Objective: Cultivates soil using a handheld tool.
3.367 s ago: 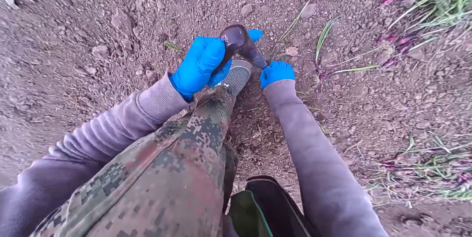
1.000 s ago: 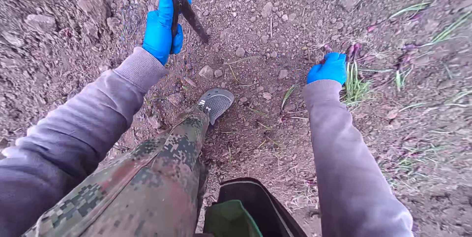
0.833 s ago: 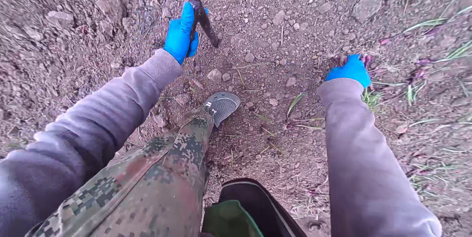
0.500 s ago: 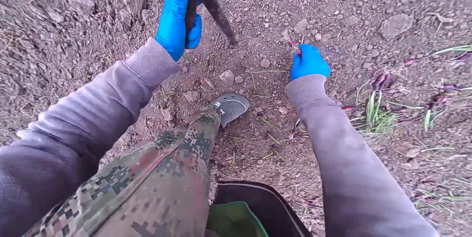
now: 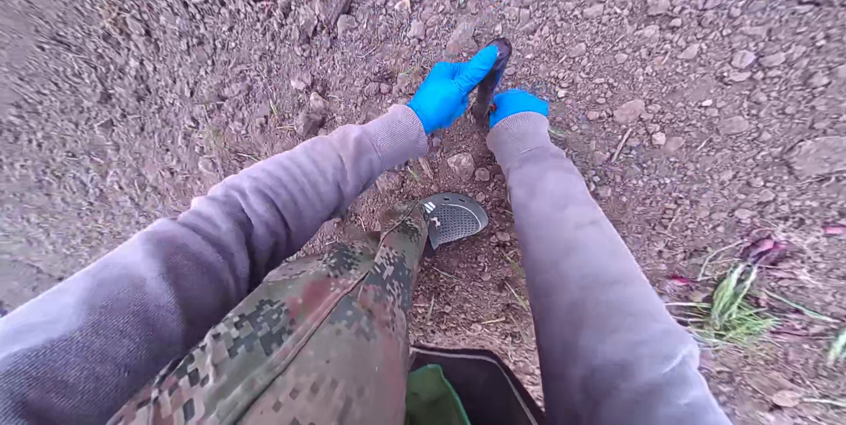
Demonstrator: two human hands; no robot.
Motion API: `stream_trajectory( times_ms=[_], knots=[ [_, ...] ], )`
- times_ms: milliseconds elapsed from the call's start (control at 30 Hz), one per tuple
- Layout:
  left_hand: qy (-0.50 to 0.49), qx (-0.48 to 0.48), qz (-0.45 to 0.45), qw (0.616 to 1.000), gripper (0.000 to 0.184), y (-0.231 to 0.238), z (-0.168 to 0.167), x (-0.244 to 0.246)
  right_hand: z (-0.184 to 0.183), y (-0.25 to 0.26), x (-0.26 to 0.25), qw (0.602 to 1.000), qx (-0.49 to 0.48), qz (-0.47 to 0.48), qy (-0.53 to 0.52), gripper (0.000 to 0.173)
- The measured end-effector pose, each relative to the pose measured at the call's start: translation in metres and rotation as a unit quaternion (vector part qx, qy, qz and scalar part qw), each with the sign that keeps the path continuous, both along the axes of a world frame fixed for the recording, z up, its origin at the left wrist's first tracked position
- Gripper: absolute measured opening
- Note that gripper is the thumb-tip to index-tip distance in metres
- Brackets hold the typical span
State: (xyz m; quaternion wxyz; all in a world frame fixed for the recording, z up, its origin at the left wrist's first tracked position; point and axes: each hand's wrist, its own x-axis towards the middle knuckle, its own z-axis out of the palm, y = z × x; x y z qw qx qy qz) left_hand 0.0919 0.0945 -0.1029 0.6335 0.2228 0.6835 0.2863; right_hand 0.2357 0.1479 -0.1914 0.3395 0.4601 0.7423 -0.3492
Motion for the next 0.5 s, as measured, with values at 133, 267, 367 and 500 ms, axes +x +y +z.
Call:
stream_trajectory(
  times_ms=[133, 267, 367, 500],
  knots=[
    [-0.024, 0.124, 0.039, 0.991, 0.052, 0.013, 0.06, -0.037, -0.02, -0.014, -0.01, 1.0, 0.011, -0.028, 0.009, 0.036],
    [-0.017, 0.133, 0.1, 0.986, 0.044, 0.041, 0.056, -0.044, -0.002, 0.006, 0.006, 0.987, 0.047, -0.129, 0.089, 0.066],
    [0.032, 0.021, 0.038, 0.999, 0.054, 0.046, -0.01, -0.032, 0.024, 0.039, 0.009, 0.98, 0.064, -0.141, 0.124, 0.048],
    [0.024, -0.014, -0.041, 0.999, 0.062, 0.028, -0.052, -0.03, 0.022, 0.063, -0.01, 0.981, 0.113, -0.071, 0.144, 0.04]
  ],
)
